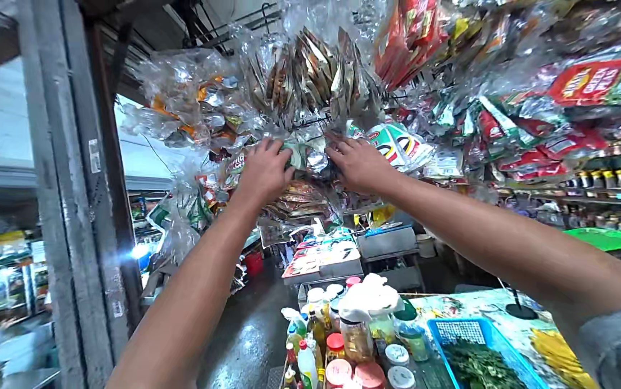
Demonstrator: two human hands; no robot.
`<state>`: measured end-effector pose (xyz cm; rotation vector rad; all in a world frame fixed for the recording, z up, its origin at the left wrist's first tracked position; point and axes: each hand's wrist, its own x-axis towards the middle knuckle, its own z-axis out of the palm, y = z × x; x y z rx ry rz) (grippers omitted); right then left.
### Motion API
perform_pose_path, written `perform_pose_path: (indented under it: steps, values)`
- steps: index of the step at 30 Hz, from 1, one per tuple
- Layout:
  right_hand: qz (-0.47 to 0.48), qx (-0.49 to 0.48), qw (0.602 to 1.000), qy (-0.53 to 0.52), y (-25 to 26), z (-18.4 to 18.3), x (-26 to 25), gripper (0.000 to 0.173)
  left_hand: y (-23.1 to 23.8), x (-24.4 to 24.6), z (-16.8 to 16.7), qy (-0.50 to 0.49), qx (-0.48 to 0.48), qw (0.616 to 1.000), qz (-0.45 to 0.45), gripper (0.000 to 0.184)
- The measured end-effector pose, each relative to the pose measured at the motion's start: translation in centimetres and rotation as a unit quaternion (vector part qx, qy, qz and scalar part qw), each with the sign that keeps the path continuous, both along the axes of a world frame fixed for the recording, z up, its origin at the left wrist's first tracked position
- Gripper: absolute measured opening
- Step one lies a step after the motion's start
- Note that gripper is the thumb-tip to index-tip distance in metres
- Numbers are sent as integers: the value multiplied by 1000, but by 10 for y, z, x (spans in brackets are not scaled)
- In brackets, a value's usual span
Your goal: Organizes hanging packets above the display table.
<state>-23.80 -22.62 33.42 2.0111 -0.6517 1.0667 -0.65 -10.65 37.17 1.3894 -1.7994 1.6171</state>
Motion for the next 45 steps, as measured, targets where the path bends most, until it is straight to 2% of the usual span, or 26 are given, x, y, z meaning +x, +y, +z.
perform_pose_path:
  steps: [4, 8, 13, 15, 17, 19, 21, 23, 27, 29, 32, 34, 35, 37, 39, 40, 42, 44, 45]
  values:
    - [-36, 19, 999, -1, -5, -1, -3, 41, 8, 21, -2, 87, 30, 996, 6, 43]
    - [-26, -7, 999, 17, -10, -6, -4, 35, 22, 14, 5, 91, 66, 993, 22, 46]
    - [-31, -26, 998, 37, -12, -8, -13, 40, 28, -27, 5, 43, 13, 993, 108, 46]
    - [-42, -21, 998, 42, -12, -6, -15, 42, 22, -55, 2, 12, -13, 997, 78, 38]
    - [-47, -17, 997, 51, -14, -6, -13, 44, 7, -77, -1, -47, 14, 998, 29, 39]
    - [-50, -10, 997, 58, -14, -5, -13, 45, -16, -84, -3, -88, 79, 992, 36, 41]
    - [-52, -5, 997, 63, -15, -3, -15, 47, -34, -78, -5, -96, 110, 986, 76, 36]
    - [-55, 1, 997, 60, -16, 2, -22, 44, -38, -64, -6, -97, 88, 988, 78, 33]
    - [-57, 1, 998, 32, -25, 9, -41, 34, -21, -32, -3, -45, 48, 995, 78, 39]
    - [-63, 7, 998, 18, -25, 12, -44, 29, -11, -12, 1, -14, 27, 996, 88, 36]
    - [-80, 29, 996, 4, -16, 15, -41, 37, 5, 12, 8, 43, 29, 994, 98, 30]
    - [-99, 59, 993, -3, -7, 16, -33, 55, 12, 10, 12, 88, 53, 989, 109, 22]
    - [-105, 71, 992, -7, -3, 16, -27, 66, 16, 1, 14, 118, 69, 983, 124, 25]
    - [-102, 85, 991, -26, 0, 13, -14, 80, 24, -29, 18, 176, 88, 966, 167, 45]
    - [-86, 89, 991, -49, -2, 12, -3, 79, 22, -64, 23, 204, 96, 948, 224, 61]
    - [-76, 88, 992, -52, -5, 11, 1, 74, 17, -79, 25, 201, 94, 943, 247, 61]
    - [-59, 80, 994, -42, -10, 9, 5, 61, -5, -98, 25, 153, 81, 950, 262, 48]
    - [-49, 78, 995, -44, -12, 9, 2, 55, -36, -103, 30, 56, 99, 971, 209, 44]
    - [-46, 74, 995, -52, -13, 9, -2, 54, -55, -102, 34, 6, 126, 975, 181, 48]
